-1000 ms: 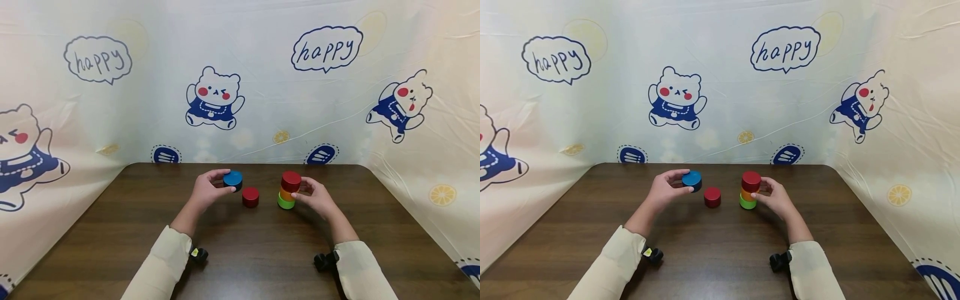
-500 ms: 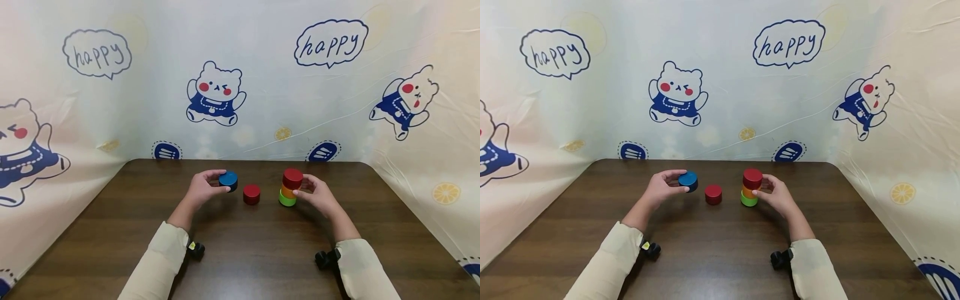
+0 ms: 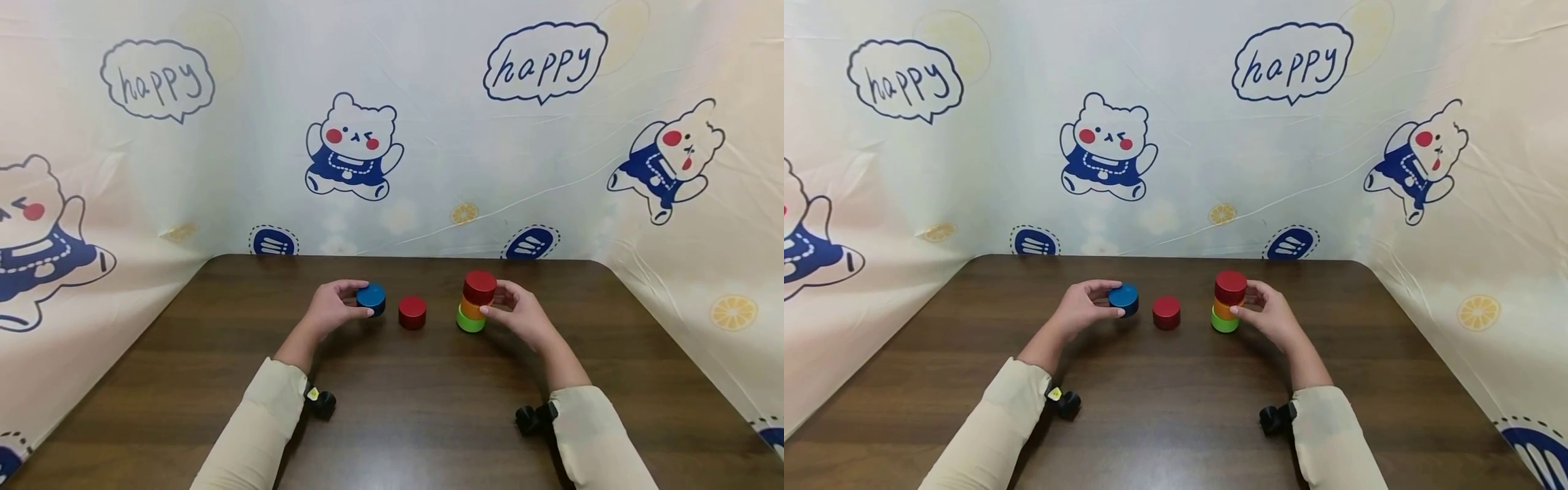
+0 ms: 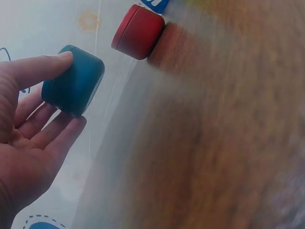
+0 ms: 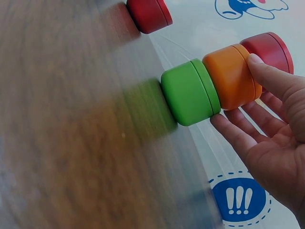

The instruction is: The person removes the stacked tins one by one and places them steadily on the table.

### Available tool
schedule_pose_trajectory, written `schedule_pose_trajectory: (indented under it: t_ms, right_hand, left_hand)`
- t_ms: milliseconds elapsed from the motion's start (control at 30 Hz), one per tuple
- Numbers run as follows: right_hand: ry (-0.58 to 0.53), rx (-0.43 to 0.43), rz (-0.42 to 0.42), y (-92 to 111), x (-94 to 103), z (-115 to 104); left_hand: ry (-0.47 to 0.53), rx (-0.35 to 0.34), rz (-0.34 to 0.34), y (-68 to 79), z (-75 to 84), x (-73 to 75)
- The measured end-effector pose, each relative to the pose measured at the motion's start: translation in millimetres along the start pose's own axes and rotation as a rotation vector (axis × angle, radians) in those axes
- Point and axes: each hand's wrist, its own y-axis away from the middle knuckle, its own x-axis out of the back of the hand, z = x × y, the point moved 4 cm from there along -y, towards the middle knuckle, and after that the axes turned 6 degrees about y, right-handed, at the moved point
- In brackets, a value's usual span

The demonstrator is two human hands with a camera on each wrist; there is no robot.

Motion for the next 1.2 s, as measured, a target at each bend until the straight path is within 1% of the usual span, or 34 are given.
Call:
schedule_pose_trajectory:
  t_ms: [133,333,500,633,700,867,933,1200]
  right_hand:
    - [0.001,0.008,0.001,0,0.0,0]
    - [0.006,0.007,-0.002,0,0.7,-1]
    - [0.005,0.014,-0.001,0,1.0,-1]
    - [0.002,0.016,0.001,1,0.8,-1]
    - [-0.004,0.015,0.0,1,0.6,-2]
    - [-0.009,0.008,0.0,1,0.5,-1]
    - [-0.004,0.012,0.001,1,0.4,-1]
    - [-0.014,0.031,0.003,1,-0.6,0]
  left_hand:
    - [-0.037,0.012,-0.006,-1.3,-4.2,0.1]
    - [-0.095,0.013,-0.008,-2.4,-9.6,-1.4]
    - [-0.119,0.02,-0.03,-3.7,-13.6,-4.4]
    - [-0.117,0.02,-0.047,-4.1,-16.5,-5.8]
    - [-0.111,0.028,-0.048,-4.4,-18.6,-5.9]
    - [-0.103,0.021,-0.051,-4.0,-19.5,-6.3]
    - [-0.097,0.016,-0.05,-3.2,-18.5,-6.5]
    - [-0.049,-0.044,-0.016,0.2,-8.7,-6.0]
